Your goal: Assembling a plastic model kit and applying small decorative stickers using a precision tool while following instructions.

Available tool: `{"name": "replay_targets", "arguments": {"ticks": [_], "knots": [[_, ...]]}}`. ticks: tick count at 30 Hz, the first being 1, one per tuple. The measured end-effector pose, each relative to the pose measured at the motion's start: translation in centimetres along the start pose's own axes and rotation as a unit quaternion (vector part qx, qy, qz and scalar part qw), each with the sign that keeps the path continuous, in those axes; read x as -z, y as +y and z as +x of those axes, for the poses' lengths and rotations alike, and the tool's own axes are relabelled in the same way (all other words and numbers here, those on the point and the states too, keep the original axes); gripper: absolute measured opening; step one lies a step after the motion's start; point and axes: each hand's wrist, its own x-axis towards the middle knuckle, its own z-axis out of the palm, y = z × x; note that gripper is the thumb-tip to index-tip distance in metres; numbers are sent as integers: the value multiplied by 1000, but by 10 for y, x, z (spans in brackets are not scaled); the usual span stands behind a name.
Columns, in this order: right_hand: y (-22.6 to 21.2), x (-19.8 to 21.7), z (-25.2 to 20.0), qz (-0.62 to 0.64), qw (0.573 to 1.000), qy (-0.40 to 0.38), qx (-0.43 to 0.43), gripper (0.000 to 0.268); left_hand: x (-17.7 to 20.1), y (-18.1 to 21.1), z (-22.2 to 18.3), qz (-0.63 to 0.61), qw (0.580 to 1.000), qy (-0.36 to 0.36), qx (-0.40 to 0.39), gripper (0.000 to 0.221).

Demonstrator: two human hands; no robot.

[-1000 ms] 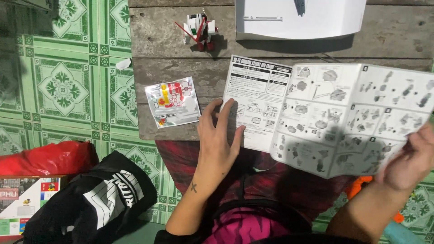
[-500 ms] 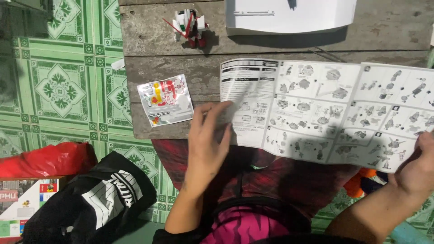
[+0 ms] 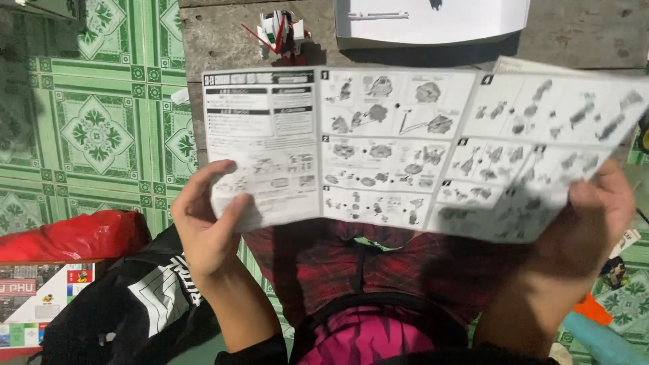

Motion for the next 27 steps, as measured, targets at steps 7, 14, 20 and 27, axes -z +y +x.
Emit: {"name": "replay_targets", "arguments": {"ticks": [7,14,20,27], "knots": [[112,51,-1,268,963,-3,-9,86,1,-34,-9,-266,964,22,-14,61],[120,-31,-29,152,980,-83,-95,131,-16,-8,2,-247,968,32,-31,57],[56,-95,-31,-52,991,-122,-27,145,17,-19,0,70,990,91,-84,54],[25,-92,-24,-145,980,-125,54,124,-5,-18,1,127,984,89,-89,49]]}}
